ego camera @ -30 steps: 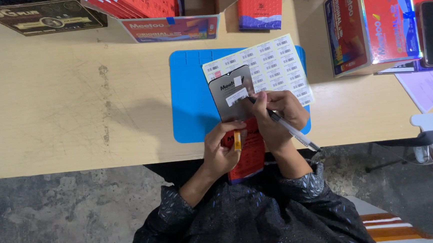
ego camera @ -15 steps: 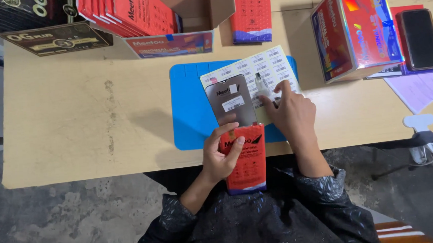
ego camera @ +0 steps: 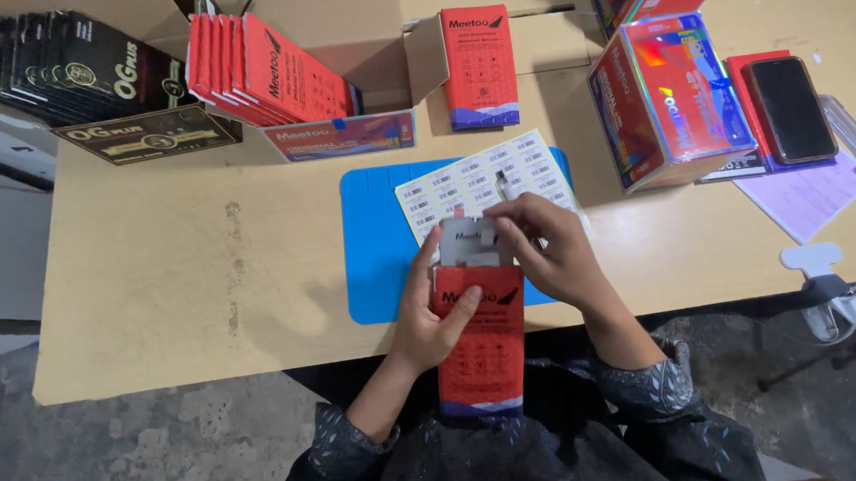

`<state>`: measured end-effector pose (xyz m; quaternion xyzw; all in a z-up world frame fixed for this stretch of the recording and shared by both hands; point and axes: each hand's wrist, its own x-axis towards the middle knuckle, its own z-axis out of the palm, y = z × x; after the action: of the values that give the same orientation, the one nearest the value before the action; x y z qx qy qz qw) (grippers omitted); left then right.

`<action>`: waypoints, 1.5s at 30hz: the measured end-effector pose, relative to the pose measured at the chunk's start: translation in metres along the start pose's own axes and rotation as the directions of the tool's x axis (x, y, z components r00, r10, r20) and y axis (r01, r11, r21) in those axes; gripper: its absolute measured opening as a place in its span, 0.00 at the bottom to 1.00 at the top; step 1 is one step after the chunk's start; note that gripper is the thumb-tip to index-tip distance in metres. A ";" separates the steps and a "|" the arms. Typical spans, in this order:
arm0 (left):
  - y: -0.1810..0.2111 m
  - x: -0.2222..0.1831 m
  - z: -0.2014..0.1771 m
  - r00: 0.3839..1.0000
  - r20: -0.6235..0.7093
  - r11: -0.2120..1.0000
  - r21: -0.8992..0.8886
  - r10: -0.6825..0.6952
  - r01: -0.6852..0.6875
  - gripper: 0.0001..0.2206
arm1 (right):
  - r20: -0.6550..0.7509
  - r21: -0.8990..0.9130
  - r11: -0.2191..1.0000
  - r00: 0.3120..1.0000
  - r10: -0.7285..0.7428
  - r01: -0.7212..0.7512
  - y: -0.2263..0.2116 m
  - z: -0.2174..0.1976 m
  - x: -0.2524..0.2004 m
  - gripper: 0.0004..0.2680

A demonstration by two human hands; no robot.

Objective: The person places small white stickers onto the back of phone screen panels and uses a pen to write on the stickers.

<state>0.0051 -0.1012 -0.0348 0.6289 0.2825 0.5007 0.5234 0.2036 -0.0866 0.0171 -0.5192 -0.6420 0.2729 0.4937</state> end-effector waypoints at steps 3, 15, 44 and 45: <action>0.019 0.016 -0.007 0.999 -0.007 0.981 -0.189 -0.053 0.051 0.38 | 0.288 0.020 1.000 0.957 0.009 -0.016 -0.026 -0.003 -0.005 0.11; 0.051 0.122 -0.075 0.914 -0.206 0.883 0.399 0.349 -0.248 0.24 | -0.147 0.292 0.956 0.987 0.071 -0.025 0.027 -0.044 0.077 0.17; 0.060 0.194 -0.117 0.359 -0.108 0.317 0.739 0.927 -0.595 0.18 | -0.189 -0.367 0.853 0.868 -0.460 0.372 0.033 -0.016 0.108 0.07; 0.064 0.188 -0.108 0.381 -0.097 0.347 0.658 0.919 -0.668 0.21 | -0.177 -0.338 0.841 0.849 -0.497 0.422 0.029 -0.015 0.101 0.09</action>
<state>-0.0420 0.0855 0.0829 0.6605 0.1616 0.7293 -0.0759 0.2316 0.0149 0.0328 -0.4455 -0.7111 -0.0204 0.5435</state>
